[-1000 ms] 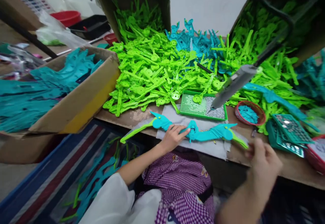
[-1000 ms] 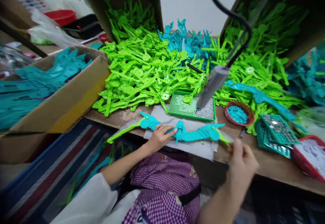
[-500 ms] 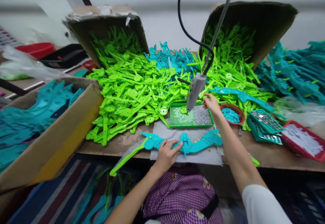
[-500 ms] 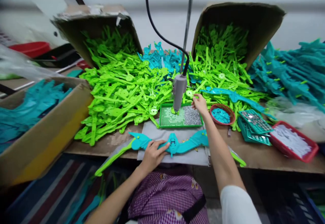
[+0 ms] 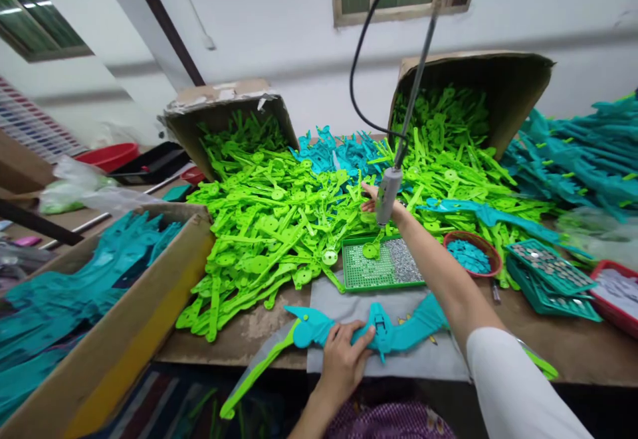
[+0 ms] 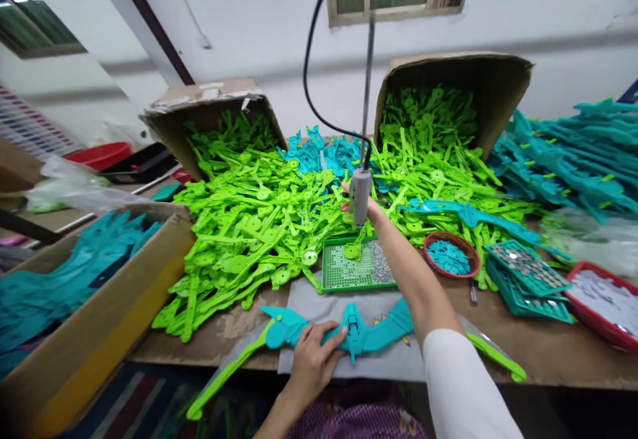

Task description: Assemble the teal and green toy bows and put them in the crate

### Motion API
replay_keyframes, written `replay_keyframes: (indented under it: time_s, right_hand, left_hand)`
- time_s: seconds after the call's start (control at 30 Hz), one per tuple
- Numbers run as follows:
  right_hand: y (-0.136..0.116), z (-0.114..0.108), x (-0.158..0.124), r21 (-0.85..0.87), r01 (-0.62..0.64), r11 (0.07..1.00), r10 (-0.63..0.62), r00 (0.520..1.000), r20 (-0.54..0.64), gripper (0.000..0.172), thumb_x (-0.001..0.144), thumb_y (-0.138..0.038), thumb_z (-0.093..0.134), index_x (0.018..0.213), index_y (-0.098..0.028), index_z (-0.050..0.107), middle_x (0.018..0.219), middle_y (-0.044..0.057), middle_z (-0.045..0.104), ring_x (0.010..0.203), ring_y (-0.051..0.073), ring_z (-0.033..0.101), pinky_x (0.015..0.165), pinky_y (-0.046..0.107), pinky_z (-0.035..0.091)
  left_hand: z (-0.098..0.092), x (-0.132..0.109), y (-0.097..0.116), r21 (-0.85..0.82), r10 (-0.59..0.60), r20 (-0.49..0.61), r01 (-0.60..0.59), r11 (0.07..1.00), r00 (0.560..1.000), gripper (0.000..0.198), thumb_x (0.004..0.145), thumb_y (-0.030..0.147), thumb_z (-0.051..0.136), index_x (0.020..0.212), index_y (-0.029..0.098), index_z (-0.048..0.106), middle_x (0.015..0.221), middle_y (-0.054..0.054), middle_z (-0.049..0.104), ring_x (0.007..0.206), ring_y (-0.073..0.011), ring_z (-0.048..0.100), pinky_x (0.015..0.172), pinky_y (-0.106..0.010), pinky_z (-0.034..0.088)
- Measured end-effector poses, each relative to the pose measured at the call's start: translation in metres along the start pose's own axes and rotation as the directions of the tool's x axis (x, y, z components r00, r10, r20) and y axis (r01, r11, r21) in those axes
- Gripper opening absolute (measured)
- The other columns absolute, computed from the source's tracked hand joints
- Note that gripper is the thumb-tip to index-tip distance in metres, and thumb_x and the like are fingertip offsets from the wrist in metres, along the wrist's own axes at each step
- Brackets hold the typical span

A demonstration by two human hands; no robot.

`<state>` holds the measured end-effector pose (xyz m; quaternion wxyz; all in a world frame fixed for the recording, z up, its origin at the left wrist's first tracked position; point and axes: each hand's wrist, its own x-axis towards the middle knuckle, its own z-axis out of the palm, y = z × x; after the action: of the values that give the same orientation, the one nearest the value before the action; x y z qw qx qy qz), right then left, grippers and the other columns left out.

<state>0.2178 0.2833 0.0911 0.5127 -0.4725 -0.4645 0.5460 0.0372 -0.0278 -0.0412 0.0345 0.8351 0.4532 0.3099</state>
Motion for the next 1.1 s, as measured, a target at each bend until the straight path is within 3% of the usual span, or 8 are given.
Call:
replay_keyframes:
  time_s: [0.2,0.33,0.43,0.53,0.7,0.87,0.97,1.1]
  right_hand:
    - [-0.055,-0.085,-0.043,0.052,-0.026,0.998,0.033,0.991,-0.131,0.014,0.078,-0.034,0.05,0.075,-0.02,0.048,0.055,-0.003,0.054,0.046,0.009,0.053,0.041,0.017,0.037]
    - [-0.063,-0.118,-0.133,0.093,0.185,0.978,-0.179,0.982,-0.066,0.012,0.074,-0.032,0.052,0.078,-0.022,0.047,0.057,-0.004,0.056,0.05,0.013,0.058,0.043,0.02,0.042]
    - [-0.038,-0.121,-0.211,-0.017,0.2,0.98,-0.2,0.98,-0.005,0.039,0.07,-0.025,0.068,0.106,-0.028,0.051,0.098,0.001,0.066,0.071,0.014,0.067,0.065,0.03,0.055]
    - [-0.007,-0.122,-0.257,0.044,0.197,0.979,-0.187,0.968,-0.165,0.075,0.072,-0.03,0.072,0.132,-0.041,0.029,0.102,-0.002,0.065,0.048,0.007,0.055,0.048,0.024,0.05]
    - [0.041,-0.144,-0.303,-0.019,0.084,0.996,-0.082,0.853,-0.515,0.055,0.082,-0.056,0.056,0.126,-0.026,0.043,0.052,-0.011,0.042,0.032,0.003,0.023,0.029,0.015,0.022]
    - [0.089,-0.147,-0.385,-0.092,-0.217,0.972,0.154,0.881,-0.448,0.053,0.087,-0.065,0.038,0.096,-0.017,0.06,0.059,-0.005,0.042,0.04,0.006,0.034,0.036,0.021,0.03]
    - [0.109,-0.137,-0.419,-0.141,-0.234,0.962,0.147,0.877,-0.457,0.042,0.085,-0.059,0.049,0.09,-0.019,0.057,0.062,-0.002,0.051,0.049,0.011,0.048,0.045,0.024,0.041]
    - [0.12,-0.129,-0.43,-0.284,-0.249,0.926,0.103,0.889,-0.446,0.04,0.086,-0.057,0.047,0.102,-0.02,0.054,0.064,-0.002,0.058,0.044,0.012,0.049,0.041,0.023,0.038]
  left_hand:
    - [0.0,0.001,0.0,-0.014,0.007,-0.003,-0.007,1.0,1.0,0.035,0.089,0.021,0.056,0.122,0.028,0.061,0.11,-0.009,0.065,0.099,-0.0222,0.061,0.087,-0.04,0.043]
    - [0.0,0.0,0.0,0.003,0.014,-0.022,-0.014,1.0,1.0,0.035,0.089,0.021,0.056,0.123,0.029,0.06,0.11,-0.008,0.065,0.098,-0.0217,0.061,0.087,-0.039,0.043]
    - [0.002,0.0,-0.002,0.005,0.021,-0.021,-0.021,1.0,1.0,0.034,0.089,0.022,0.057,0.122,0.029,0.06,0.111,-0.008,0.064,0.099,-0.0216,0.061,0.087,-0.038,0.042]
    - [0.002,0.001,-0.003,0.028,0.032,0.016,-0.033,0.999,0.999,0.034,0.089,0.024,0.058,0.122,0.028,0.06,0.112,-0.009,0.064,0.099,-0.0223,0.061,0.088,-0.039,0.042]
    - [-0.008,0.009,-0.006,0.07,0.05,0.219,-0.067,0.995,0.974,0.037,0.091,0.032,0.054,0.128,0.026,0.055,0.121,-0.011,0.059,0.11,-0.025,0.056,0.092,-0.041,0.04]
    - [-0.023,0.028,-0.008,0.127,0.082,0.457,-0.155,0.98,0.886,0.047,0.095,0.032,0.045,0.142,0.032,0.039,0.118,-0.011,0.058,0.108,-0.0252,0.055,0.091,-0.041,0.04]
    - [-0.033,0.04,-0.009,0.1,0.147,0.563,-0.244,0.964,0.813,0.048,0.096,0.033,0.043,0.144,0.036,0.035,0.107,-0.01,0.057,0.095,-0.0229,0.057,0.082,-0.034,0.043]
    - [-0.041,0.044,-0.014,0.032,0.211,0.616,-0.291,0.956,0.759,0.05,0.097,0.033,0.039,0.146,0.034,0.03,0.098,-0.008,0.055,0.083,-0.02,0.055,0.077,-0.031,0.044]
